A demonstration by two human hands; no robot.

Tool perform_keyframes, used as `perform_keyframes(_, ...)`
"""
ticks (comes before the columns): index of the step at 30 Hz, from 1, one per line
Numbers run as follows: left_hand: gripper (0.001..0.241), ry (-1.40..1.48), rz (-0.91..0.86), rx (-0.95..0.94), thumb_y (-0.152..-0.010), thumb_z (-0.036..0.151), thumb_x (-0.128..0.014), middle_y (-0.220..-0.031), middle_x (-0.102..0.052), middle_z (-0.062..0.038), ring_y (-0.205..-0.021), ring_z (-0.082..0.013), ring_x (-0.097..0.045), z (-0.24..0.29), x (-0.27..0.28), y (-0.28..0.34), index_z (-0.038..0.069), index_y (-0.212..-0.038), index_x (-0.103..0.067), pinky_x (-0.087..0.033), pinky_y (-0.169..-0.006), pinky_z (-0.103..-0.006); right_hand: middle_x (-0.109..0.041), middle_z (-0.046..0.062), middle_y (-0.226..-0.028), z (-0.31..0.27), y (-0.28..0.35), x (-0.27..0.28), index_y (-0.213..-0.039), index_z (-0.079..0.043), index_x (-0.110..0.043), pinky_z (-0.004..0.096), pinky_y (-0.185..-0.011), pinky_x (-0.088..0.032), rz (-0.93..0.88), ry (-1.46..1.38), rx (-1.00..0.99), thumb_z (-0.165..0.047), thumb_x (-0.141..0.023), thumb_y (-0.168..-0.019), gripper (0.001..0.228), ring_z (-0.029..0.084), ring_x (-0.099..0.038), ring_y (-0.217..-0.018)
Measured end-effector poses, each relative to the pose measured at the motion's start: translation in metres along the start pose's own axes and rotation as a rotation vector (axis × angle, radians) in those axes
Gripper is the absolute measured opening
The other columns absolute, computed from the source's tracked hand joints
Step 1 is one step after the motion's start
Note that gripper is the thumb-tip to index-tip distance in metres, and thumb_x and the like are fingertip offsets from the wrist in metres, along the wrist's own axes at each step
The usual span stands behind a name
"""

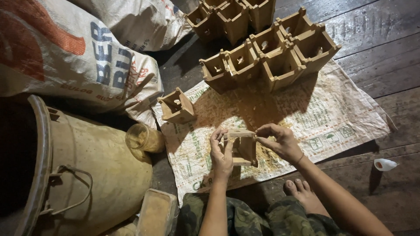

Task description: Assembling small wooden boxes by applying glue to the edges of wooden pieces and joining them together.

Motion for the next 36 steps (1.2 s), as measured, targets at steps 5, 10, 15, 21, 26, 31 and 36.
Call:
perform_keyframes(5, 0.05, -0.001, -0.006, 0.008, -0.093, 0.0, -0.062, -0.125, -0.064, -0.018, -0.121, -0.0273, -0.058, 0.007, 0.0, 0.001, 0.0, -0.14, -0.044, -0.053, -0.102, -0.036, -0.081, 0.006, -0.081, 0.005, -0.001, -0.005, -0.103, -0.011, -0.079, 0.032, -0.078, -0.057, 0.039, 0.081, 0.034, -0.013, -0.089, -0.077, 0.028, 0.016, -0.074, -0.077)
perform_keyframes(10, 0.051, 0.03, 0.021, 0.015, -0.093, 0.001, -0.063, -0.124, -0.063, -0.019, -0.121, -0.0273, -0.057, 0.002, -0.001, 0.002, 0.0, -0.139, -0.043, -0.052, -0.102, -0.0356, -0.08, 0.005, -0.078, 0.012, 0.0, -0.007, -0.1, -0.013, -0.079, 0.032, -0.077, -0.056, 0.07, 0.134, 0.057, -0.017, -0.088, -0.079, 0.023, 0.017, -0.074, -0.075)
perform_keyframes(15, 0.052, -0.025, 0.032, 0.014, -0.091, 0.001, -0.064, -0.124, -0.066, -0.018, -0.122, -0.0282, -0.061, -0.004, -0.002, 0.002, 0.001, -0.139, -0.043, -0.055, -0.1, -0.0339, -0.08, 0.013, -0.085, 0.006, -0.003, -0.002, -0.113, -0.004, -0.075, 0.037, -0.083, -0.059, 0.043, -0.051, -0.042, -0.012, -0.065, -0.1, 0.018, 0.019, -0.074, -0.082)
perform_keyframes(21, 0.051, -0.025, 0.027, -0.001, -0.091, 0.002, -0.065, -0.124, -0.067, -0.018, -0.121, -0.0279, -0.061, -0.001, -0.006, 0.003, 0.001, -0.138, -0.044, -0.055, -0.099, -0.0339, -0.08, 0.014, -0.081, 0.01, -0.002, -0.005, -0.109, -0.004, -0.076, 0.036, -0.076, -0.061, 0.054, 0.033, 0.01, -0.014, -0.08, -0.089, 0.022, 0.021, -0.077, -0.077)
perform_keyframes(26, 0.05, 0.035, 0.04, 0.008, -0.091, 0.0, -0.064, -0.125, -0.065, -0.019, -0.124, -0.0291, -0.059, -0.007, -0.006, 0.004, 0.0, -0.137, -0.044, -0.052, -0.101, -0.0341, -0.079, 0.016, -0.083, 0.006, -0.002, -0.007, -0.111, -0.005, -0.077, 0.041, -0.077, -0.062, 0.064, 0.06, 0.025, -0.014, -0.078, -0.09, 0.023, 0.025, -0.077, -0.08)
perform_keyframes(31, 0.038, -0.023, -0.009, 0.032, -0.094, 0.005, -0.063, -0.127, -0.064, -0.016, -0.126, -0.0268, -0.057, -0.003, 0.001, 0.008, 0.003, -0.132, -0.057, -0.05, -0.104, -0.0354, -0.079, 0.015, -0.081, 0.011, 0.0, -0.011, -0.108, -0.005, -0.078, 0.039, -0.076, -0.062, 0.106, 0.132, 0.032, -0.012, -0.071, -0.097, 0.015, 0.028, -0.077, -0.076)
perform_keyframes(36, 0.041, -0.042, -0.014, 0.057, -0.095, 0.018, -0.065, -0.13, -0.06, -0.018, -0.127, -0.0288, -0.056, -0.019, 0.003, 0.011, 0.007, -0.134, -0.062, -0.041, -0.111, -0.0417, -0.072, 0.004, -0.093, 0.121, 0.008, 0.003, -0.103, -0.021, -0.076, 0.038, -0.078, -0.057, 0.141, 0.721, 0.214, -0.019, -0.075, -0.09, 0.013, 0.028, -0.068, -0.092)
Point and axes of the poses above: each hand's wrist, its own y-axis away from the middle knuckle, its own x-axis out of the back of the hand, z = x × y, the point moved 1 cm from there along -y, towards the middle knuckle
